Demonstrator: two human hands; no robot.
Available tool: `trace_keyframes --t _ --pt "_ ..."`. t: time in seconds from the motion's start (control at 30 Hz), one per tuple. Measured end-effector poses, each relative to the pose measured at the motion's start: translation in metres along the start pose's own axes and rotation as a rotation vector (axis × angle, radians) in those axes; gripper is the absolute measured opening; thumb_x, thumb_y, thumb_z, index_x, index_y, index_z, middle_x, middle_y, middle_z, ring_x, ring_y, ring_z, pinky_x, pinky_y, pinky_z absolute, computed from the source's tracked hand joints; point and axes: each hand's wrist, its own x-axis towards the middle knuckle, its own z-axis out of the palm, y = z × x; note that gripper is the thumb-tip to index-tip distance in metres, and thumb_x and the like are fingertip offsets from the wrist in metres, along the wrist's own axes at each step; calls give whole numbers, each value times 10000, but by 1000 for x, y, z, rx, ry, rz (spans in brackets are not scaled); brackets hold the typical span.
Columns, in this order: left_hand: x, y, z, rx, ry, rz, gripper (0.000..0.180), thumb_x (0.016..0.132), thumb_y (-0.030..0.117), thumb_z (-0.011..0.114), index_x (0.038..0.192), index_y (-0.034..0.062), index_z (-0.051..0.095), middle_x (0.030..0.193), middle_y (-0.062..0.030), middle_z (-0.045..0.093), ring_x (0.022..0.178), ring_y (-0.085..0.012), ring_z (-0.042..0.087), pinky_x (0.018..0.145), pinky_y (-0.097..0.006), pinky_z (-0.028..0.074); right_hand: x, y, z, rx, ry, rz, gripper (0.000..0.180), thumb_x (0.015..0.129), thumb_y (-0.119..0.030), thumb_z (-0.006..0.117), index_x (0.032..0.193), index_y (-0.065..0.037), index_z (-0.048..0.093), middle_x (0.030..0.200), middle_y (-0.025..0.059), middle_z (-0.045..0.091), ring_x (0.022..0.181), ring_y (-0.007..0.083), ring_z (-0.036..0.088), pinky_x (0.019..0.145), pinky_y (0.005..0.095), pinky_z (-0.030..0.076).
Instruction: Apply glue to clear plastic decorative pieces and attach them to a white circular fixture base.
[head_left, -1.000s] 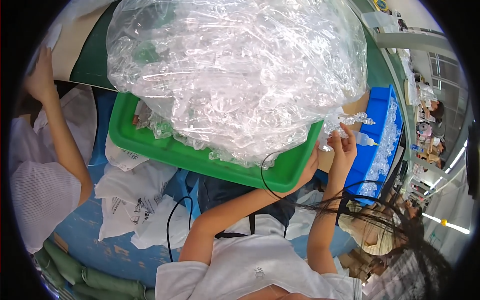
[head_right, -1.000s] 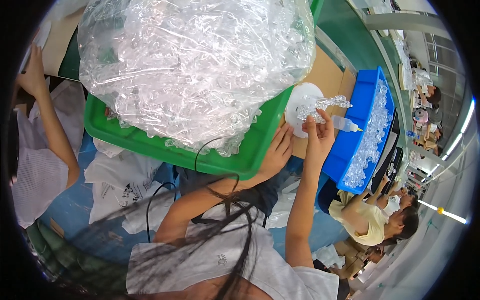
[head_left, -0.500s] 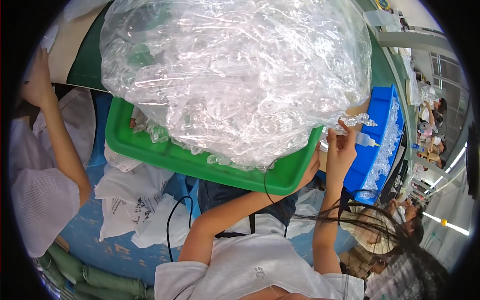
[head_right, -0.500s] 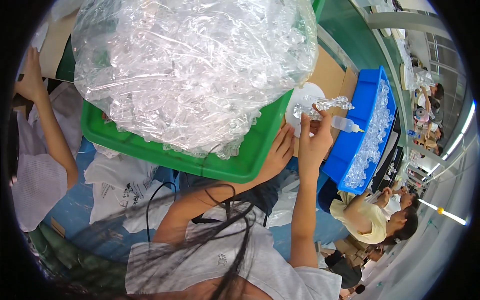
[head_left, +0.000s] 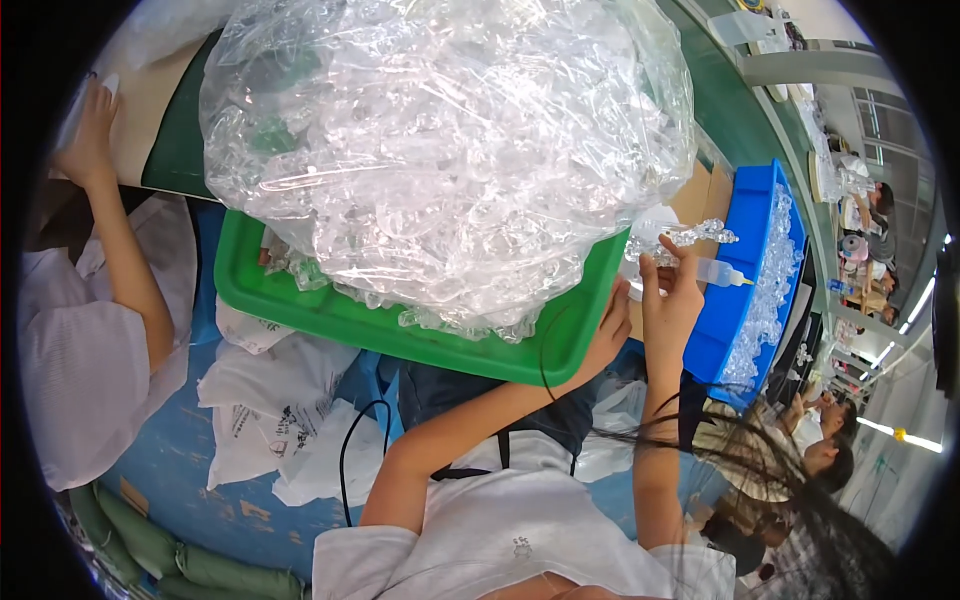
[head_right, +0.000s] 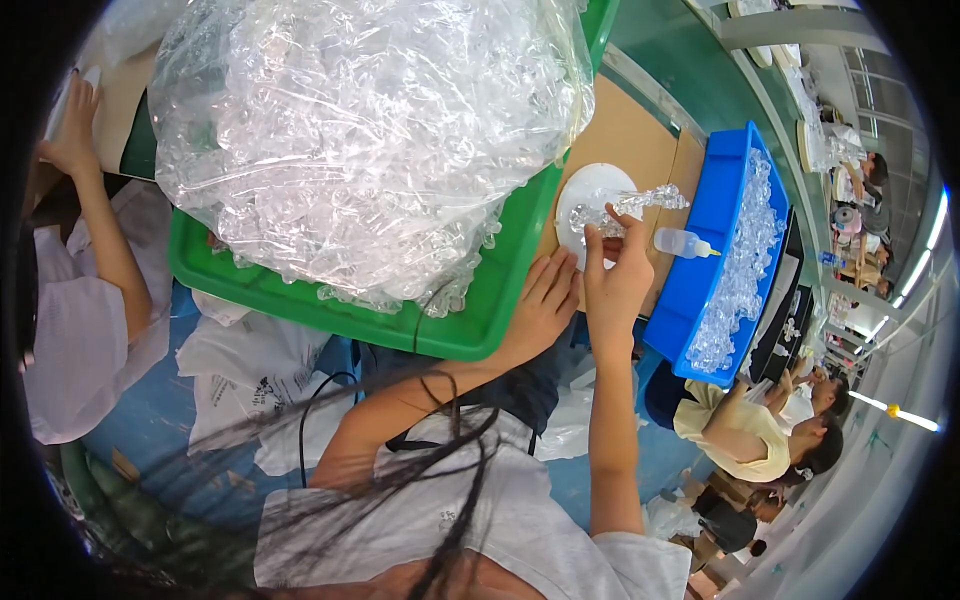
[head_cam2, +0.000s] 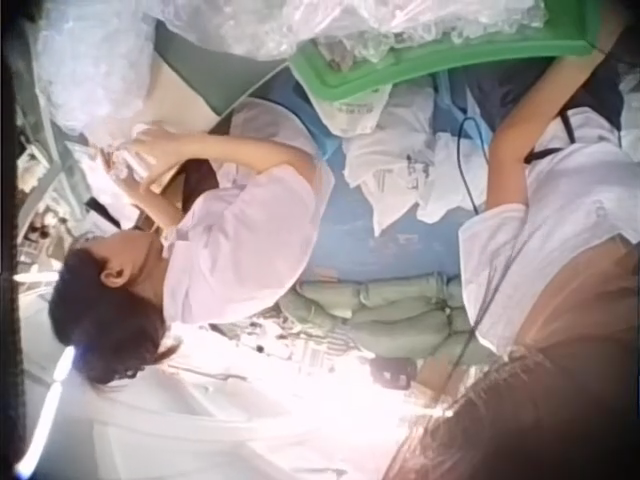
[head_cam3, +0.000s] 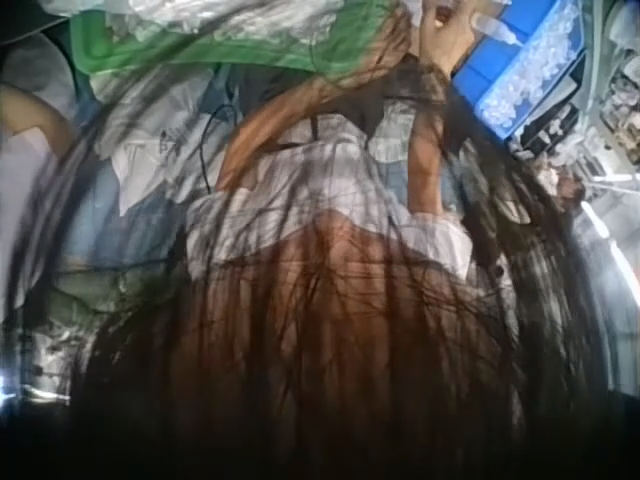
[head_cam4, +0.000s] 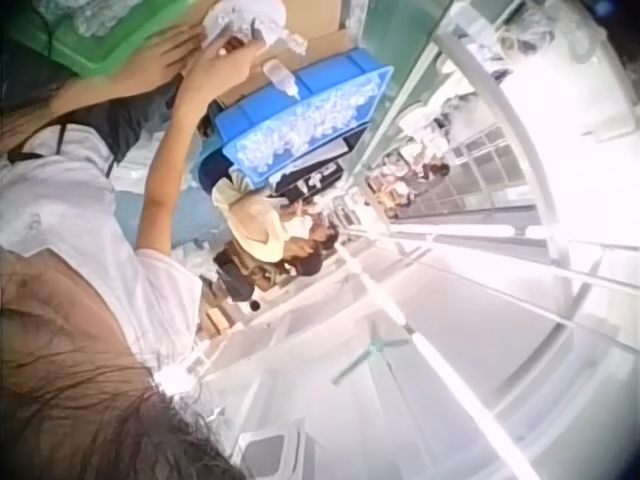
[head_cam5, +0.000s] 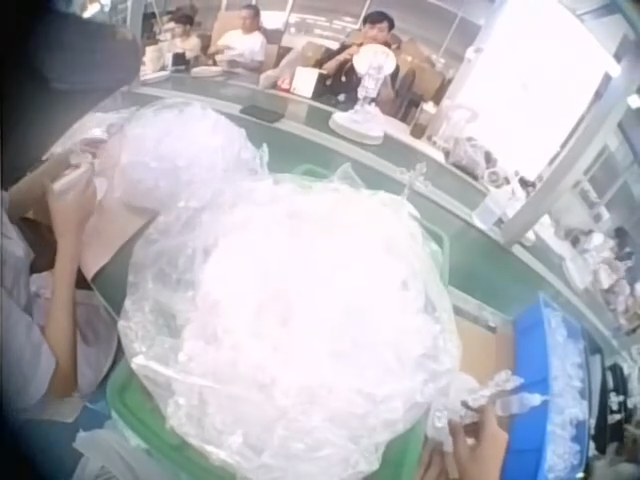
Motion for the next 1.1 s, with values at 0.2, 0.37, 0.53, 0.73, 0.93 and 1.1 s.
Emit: trace_keyframes --t 0.2,0.37,0.53,0.73,0.93,1.1 --pt "2 2 -1 40 4 14 329 789 140 516 1054 -38 594 1257 -207 533 1246 -344 458 1073 -452 315 3 -3 1 -35 17 48 314 865 -141 661 1138 -11 577 750 92 651 697 114 642 623 238 502" --pt "1 -3 -3 45 -26 22 340 797 149 502 1066 -37 595 1252 -210 538 1244 -344 463 1072 -457 316 -6 12 4 271 46 97 295 868 -128 653 1121 -1 569 773 91 642 710 131 635 643 254 502" --pt "1 -1 3 143 68 25 313 769 133 540 1036 -7 625 1241 -163 566 1253 -315 463 1050 -462 349 -6 23 -9 557 7 263 351 881 -111 641 1195 13 545 768 23 609 735 81 587 671 214 478" --pt "-1 -5 4 297 84 104 272 779 137 535 1003 16 631 1250 -146 563 1265 -303 453 1038 -485 361 -3 17 -4 535 -29 263 360 883 -115 641 1202 16 537 776 25 608 727 75 582 677 214 474" --pt "0 -2 3 326 -9 150 312 797 151 508 1058 11 607 1276 -146 543 1285 -306 427 1044 -492 353 -2 25 -4 390 9 155 351 887 -129 642 1187 19 535 765 24 603 714 77 586 669 210 474" --pt "-11 4 20 117 -28 0 323 796 150 515 1068 0 603 1282 -152 536 1290 -307 422 1049 -494 344 -4 2 4 42 2 101 354 887 -174 650 1173 0 538 759 48 628 704 100 611 656 225 480"
